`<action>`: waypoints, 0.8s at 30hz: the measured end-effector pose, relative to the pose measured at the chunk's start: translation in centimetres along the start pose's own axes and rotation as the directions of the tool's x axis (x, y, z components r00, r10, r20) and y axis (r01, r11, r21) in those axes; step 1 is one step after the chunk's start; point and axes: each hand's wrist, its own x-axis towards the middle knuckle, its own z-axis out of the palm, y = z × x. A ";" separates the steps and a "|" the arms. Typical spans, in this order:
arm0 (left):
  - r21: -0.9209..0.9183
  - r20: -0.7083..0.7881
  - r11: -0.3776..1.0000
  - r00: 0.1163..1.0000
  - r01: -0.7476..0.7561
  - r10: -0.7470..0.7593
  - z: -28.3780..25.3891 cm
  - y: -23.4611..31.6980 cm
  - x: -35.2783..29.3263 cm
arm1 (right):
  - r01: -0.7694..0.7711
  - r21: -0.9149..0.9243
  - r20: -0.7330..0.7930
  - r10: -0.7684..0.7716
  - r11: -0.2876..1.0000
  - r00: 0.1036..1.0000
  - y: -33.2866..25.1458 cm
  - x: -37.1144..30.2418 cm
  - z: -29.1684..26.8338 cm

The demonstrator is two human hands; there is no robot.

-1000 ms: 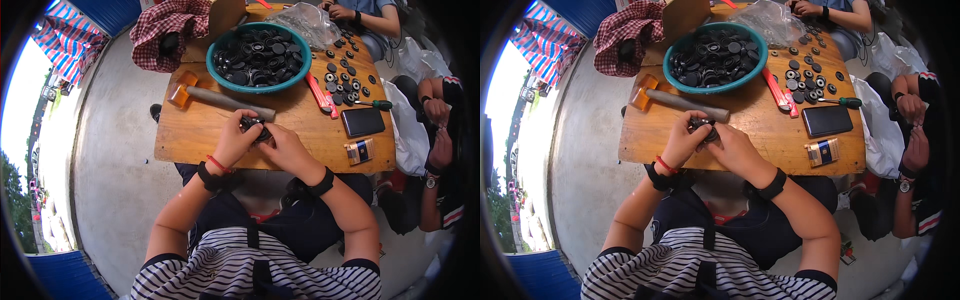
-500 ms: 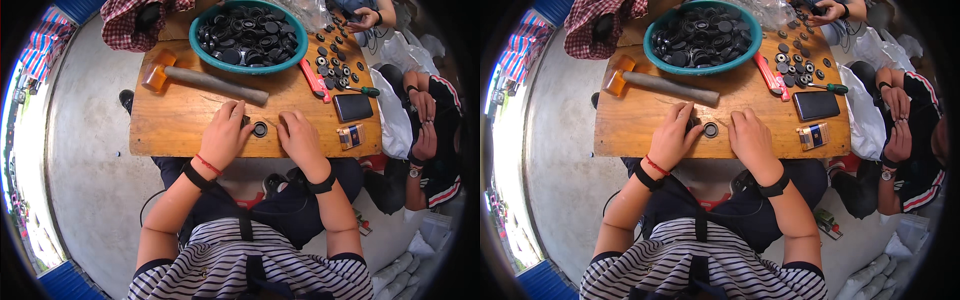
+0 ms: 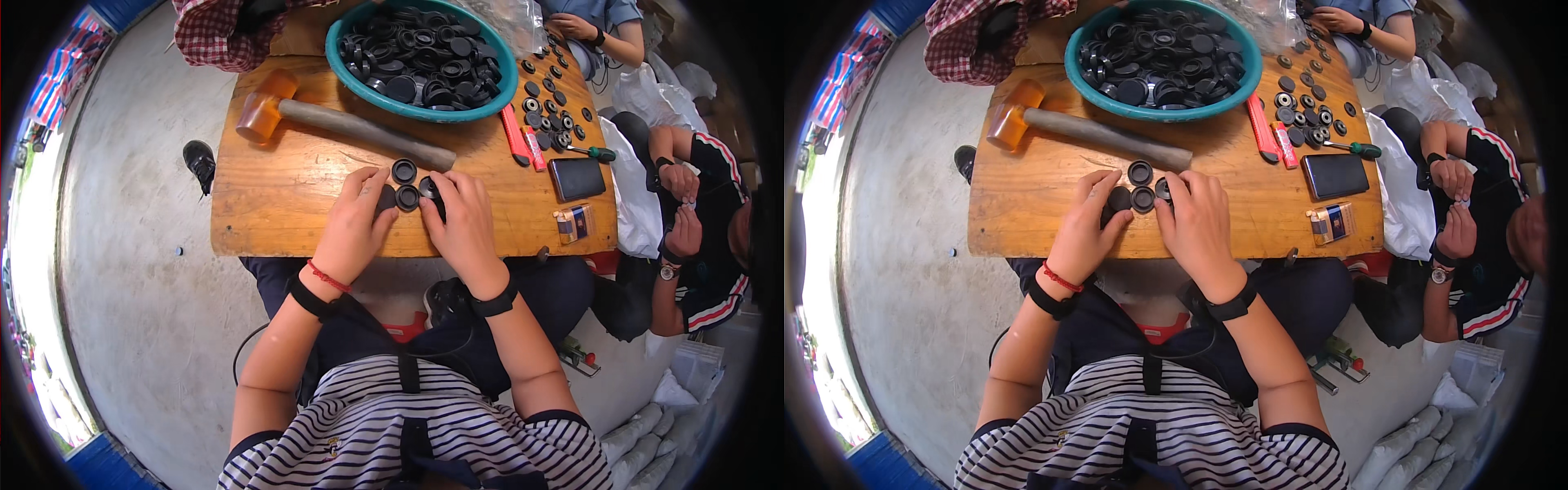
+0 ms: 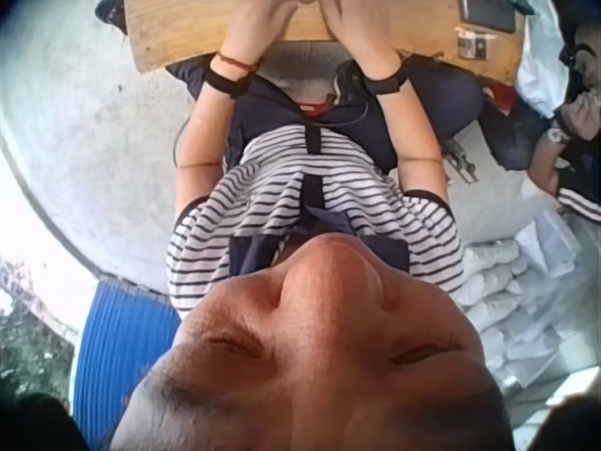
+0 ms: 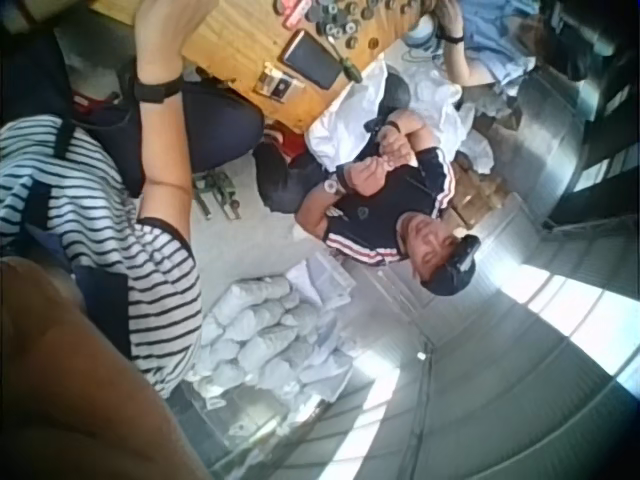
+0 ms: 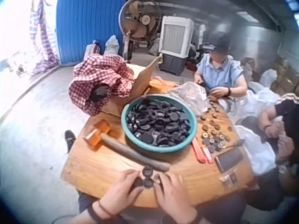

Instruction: Assembling and trimming plastic components using a hammer and a utility knife.

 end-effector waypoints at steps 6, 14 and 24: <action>0.119 -0.140 0.992 0.989 -0.039 0.056 0.0 -2.1 0.1 | 0.178 0.118 -0.042 -0.175 0.977 0.984 2.8 0.9 0.2; 0.043 -0.227 0.996 0.970 -0.074 0.082 0.8 -1.9 0.4 | 0.173 0.109 -0.156 -0.155 0.979 0.975 4.1 0.5 0.0; 0.243 -0.162 0.962 0.973 -0.124 0.166 1.4 -2.5 0.6 | 0.210 0.074 -0.197 -0.192 0.975 0.961 4.8 0.4 1.0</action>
